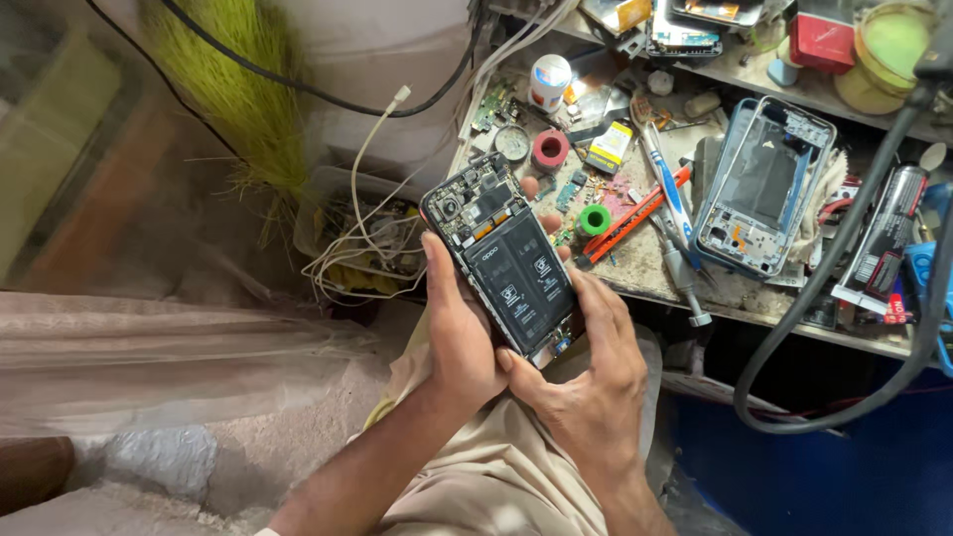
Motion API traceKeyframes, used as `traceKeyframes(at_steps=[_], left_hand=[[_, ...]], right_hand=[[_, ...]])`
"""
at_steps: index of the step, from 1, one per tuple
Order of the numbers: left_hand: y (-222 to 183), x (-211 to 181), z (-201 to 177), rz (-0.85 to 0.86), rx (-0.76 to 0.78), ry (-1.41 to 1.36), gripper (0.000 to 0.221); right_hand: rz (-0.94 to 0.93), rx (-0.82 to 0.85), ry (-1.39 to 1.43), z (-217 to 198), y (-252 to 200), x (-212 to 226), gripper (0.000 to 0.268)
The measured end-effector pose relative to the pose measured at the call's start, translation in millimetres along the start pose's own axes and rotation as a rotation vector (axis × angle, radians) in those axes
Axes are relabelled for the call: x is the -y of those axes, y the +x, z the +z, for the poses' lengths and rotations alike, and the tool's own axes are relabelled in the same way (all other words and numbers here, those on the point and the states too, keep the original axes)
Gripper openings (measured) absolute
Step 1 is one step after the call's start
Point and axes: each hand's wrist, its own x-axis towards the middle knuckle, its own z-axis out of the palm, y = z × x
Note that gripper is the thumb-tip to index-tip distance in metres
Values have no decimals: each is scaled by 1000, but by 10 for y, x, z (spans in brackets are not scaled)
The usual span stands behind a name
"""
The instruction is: The person holds a disassembled smartphone and uses an orange utility knife to scrape adhesive residue from the phone's frame. They work along the edges and corners of the device while seated on the floor.
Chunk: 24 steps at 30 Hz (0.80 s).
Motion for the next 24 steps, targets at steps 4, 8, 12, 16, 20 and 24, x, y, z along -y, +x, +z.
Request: traceKeyframes(at_steps=[4,8,12,16,20,24], left_hand=[[41,-12,-40,7,52,-43,82],[122,11,-100,-46,50,-43,83],[221,39,-142,-98,32,-62,79],[260,20,-141,-104,-6,-25,73],[234,-24,-98,-109,-36,12,71],[216,-49,-73,-82,-59,56,68]], right_hand=[[-11,-15,13,19,11,-29,88],[42,-35,19,46,19,-29,86],[96,6,6,13,57,-45,83],[174,41,32,-22,90,-53,79],[206,59,139,-5,106,-59,73],[209,46,128,38,83,-90,76]])
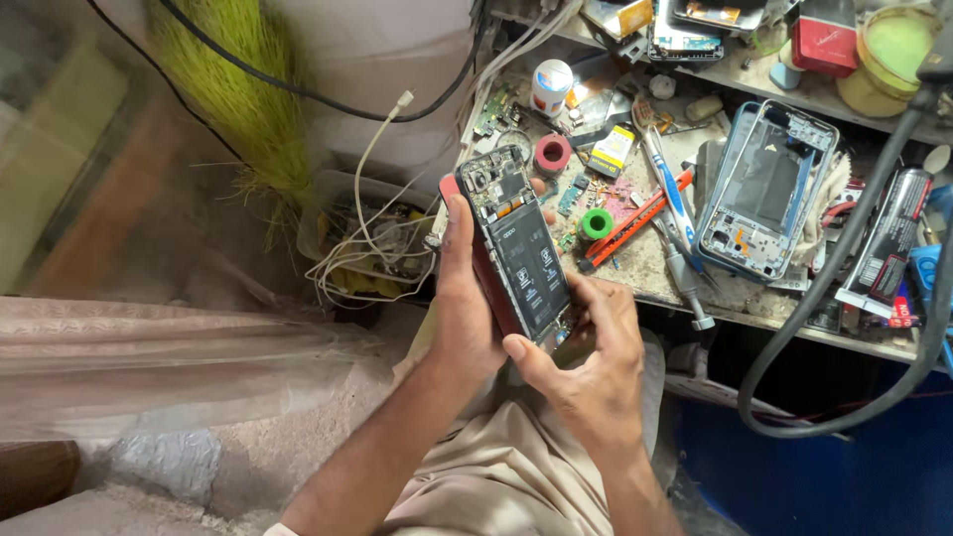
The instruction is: The person holds a disassembled smartphone and uses an orange utility knife to scrape adhesive residue from the phone's frame. They work along the edges and corners of the device while seated on the floor.
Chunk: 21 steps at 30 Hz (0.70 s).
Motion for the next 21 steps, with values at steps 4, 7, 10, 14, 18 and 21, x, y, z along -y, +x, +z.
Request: traceKeyframes(at_steps=[4,7,10,14,18,21], left_hand=[[26,-10,12,-30,-93,-46,68],[28,-21,16,1,10,-18,73],[44,-16,36,127,-29,28,67],[46,-22,64,136,2,-45,71],[53,-23,52,141,22,-105,71],[77,-9,10,162,15,-95,70]], right_hand=[[-21,-4,35,31,-3,-44,77],[-51,-9,12,24,-8,-78,81],[52,24,73,20,-3,-102,81],[24,7,-9,2,0,-101,81],[-125,46,-97,-41,20,-64,91],[-137,63,-104,-72,63,-17,85]])
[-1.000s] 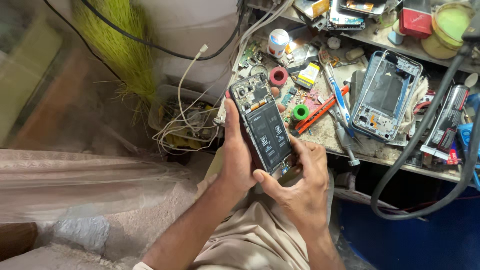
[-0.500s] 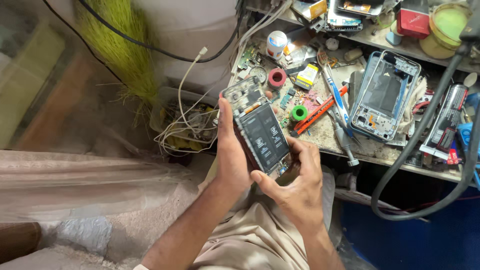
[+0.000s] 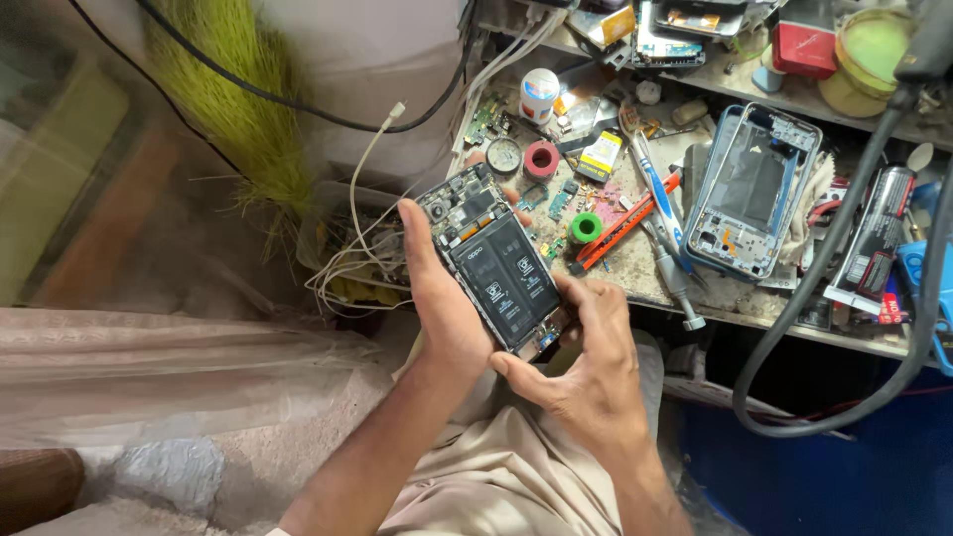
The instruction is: The person holds a disassembled smartphone and uses an orange utility knife to scrape adhesive residue from the phone's frame. They work along the edges and corners of the device while seated on the floor.
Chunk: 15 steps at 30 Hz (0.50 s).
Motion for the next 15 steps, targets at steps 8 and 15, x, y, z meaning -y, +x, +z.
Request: traceKeyframes(at_steps=[8,15], left_hand=[[205,-401,-316,89,-17,620,69],[378,-832,-277,-85,107,1438,84]], right_hand=[[-108,82,-108,-207,348,-49,81],[-106,226,-229,-236,645,-138,80]])
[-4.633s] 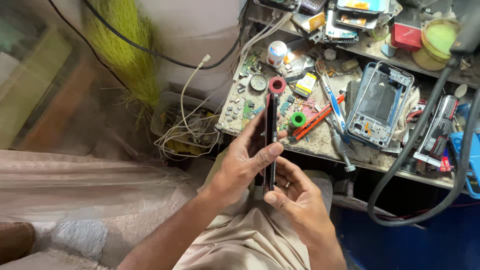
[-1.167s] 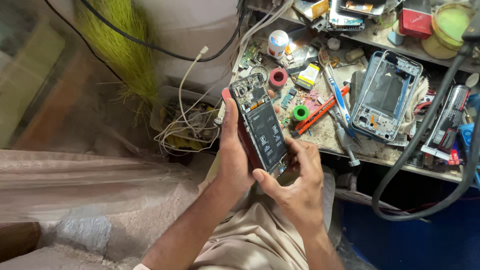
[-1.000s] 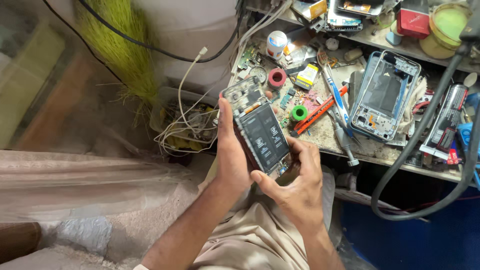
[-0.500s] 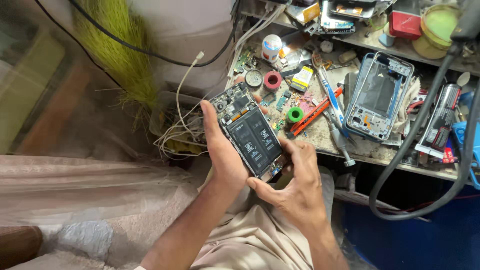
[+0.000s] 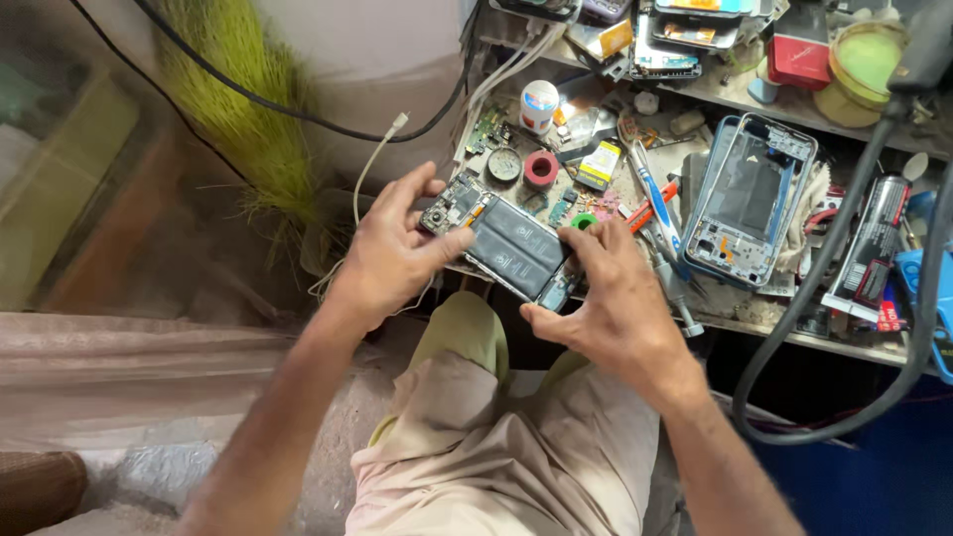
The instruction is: The person holds a disassembled smartphone and uses an orange utility knife to scrape adhesive residue from the phone's frame. They work along the edges and corners of the device while seated on the floor.
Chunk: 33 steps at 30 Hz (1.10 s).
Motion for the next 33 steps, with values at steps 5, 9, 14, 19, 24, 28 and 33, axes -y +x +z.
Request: traceKeyframes(at_steps=[5,9,14,19,24,28,33], left_hand=[[-29,-248,-89,380,133,634,98],[128,-336,105,608,185,819,101],[420,-371,280,887,398,875,101],[540,-406,322,844,554,935,102],[551,-404,312,891,536,846,108],[511,-395,294,894,514,804,112],[480,-423,278,899,510,789,110]], right_hand=[[-80,-1,-65,-77,83,-74,81],[-68,44,-53,-113,138,-101,83],[-225,-1,-53,-181,148,-130,86],[-125,5,-7,-184,97,-181,92],[-25,-26,123,-192,52,-303,78],[272,-45,426,-187,0,-433,35],[386,-81,506,-104,9,-541,23]])
